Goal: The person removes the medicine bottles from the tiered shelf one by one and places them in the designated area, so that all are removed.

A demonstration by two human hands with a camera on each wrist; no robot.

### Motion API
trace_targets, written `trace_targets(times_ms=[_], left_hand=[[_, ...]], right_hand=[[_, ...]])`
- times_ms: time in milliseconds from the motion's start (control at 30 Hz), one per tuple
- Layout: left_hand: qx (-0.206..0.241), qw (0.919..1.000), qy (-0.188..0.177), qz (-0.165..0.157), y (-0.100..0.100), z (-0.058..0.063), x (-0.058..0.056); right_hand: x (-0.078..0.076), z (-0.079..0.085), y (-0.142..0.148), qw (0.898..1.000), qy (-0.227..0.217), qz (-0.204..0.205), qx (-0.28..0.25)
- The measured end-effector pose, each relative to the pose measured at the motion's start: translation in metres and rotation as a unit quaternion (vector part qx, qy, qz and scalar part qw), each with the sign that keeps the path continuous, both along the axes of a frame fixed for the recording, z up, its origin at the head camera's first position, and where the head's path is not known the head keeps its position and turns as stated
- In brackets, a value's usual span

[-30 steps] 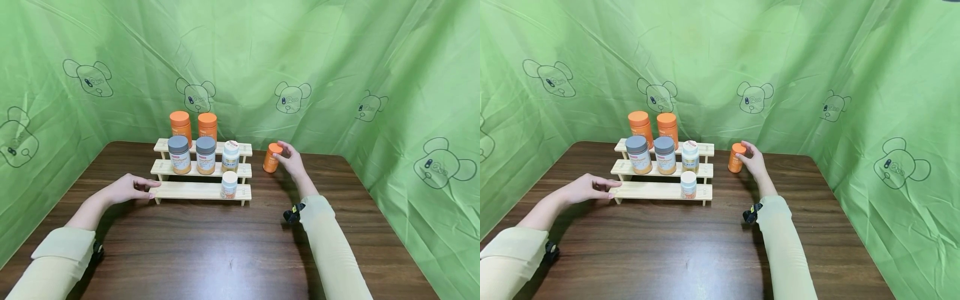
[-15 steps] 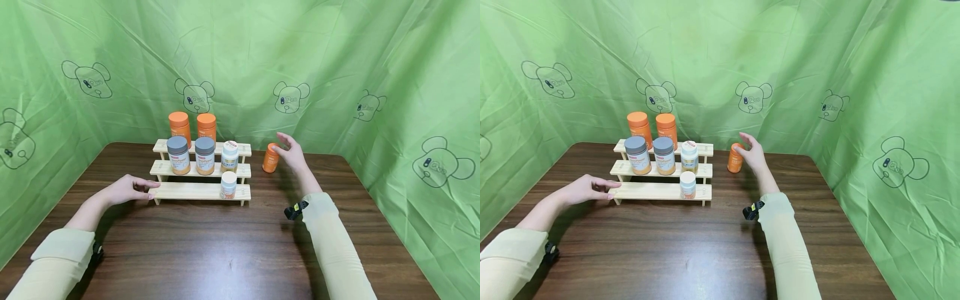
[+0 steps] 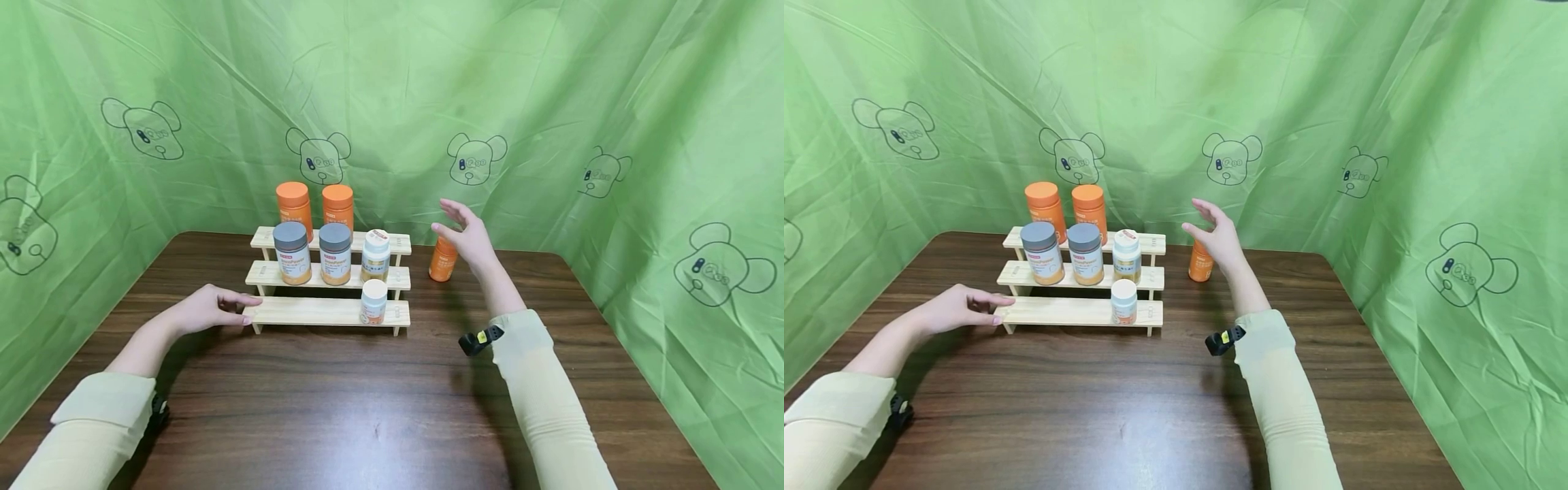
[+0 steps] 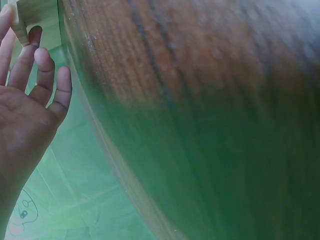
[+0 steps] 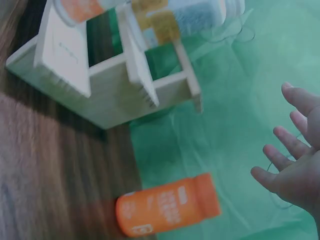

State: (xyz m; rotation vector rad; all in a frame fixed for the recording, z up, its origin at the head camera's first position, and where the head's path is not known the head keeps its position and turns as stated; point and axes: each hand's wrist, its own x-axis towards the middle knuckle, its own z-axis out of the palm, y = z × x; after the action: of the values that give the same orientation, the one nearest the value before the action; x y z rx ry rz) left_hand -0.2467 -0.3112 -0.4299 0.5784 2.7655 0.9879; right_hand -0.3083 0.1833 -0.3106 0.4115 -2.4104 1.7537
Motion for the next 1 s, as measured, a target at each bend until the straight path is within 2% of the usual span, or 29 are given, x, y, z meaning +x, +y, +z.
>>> trace_targets(times_ms=[233,667,867,1000], left_hand=[[-0.002,1.0,0.001,0.0,0.001,0.001,-0.001],[-0.006,1.0,0.007,0.001,-0.001,0.001,0.0],[-0.009,0.9999,0.006,-0.001,0.0,0.001,0.0],[-0.007,1.0,0.005,-0.001,0.0,0.001,0.0]], right_hand=[[0.006,0.019,-0.012,1.0,0.001,0.01,0.011],[0.018,0.057,-0.046,0.998,0.026,0.06,0.005],[0.022,0.068,-0.065,0.996,0.027,0.08,0.008],[0.014,0.066,-0.076,0.995,0.024,0.101,-0.007]])
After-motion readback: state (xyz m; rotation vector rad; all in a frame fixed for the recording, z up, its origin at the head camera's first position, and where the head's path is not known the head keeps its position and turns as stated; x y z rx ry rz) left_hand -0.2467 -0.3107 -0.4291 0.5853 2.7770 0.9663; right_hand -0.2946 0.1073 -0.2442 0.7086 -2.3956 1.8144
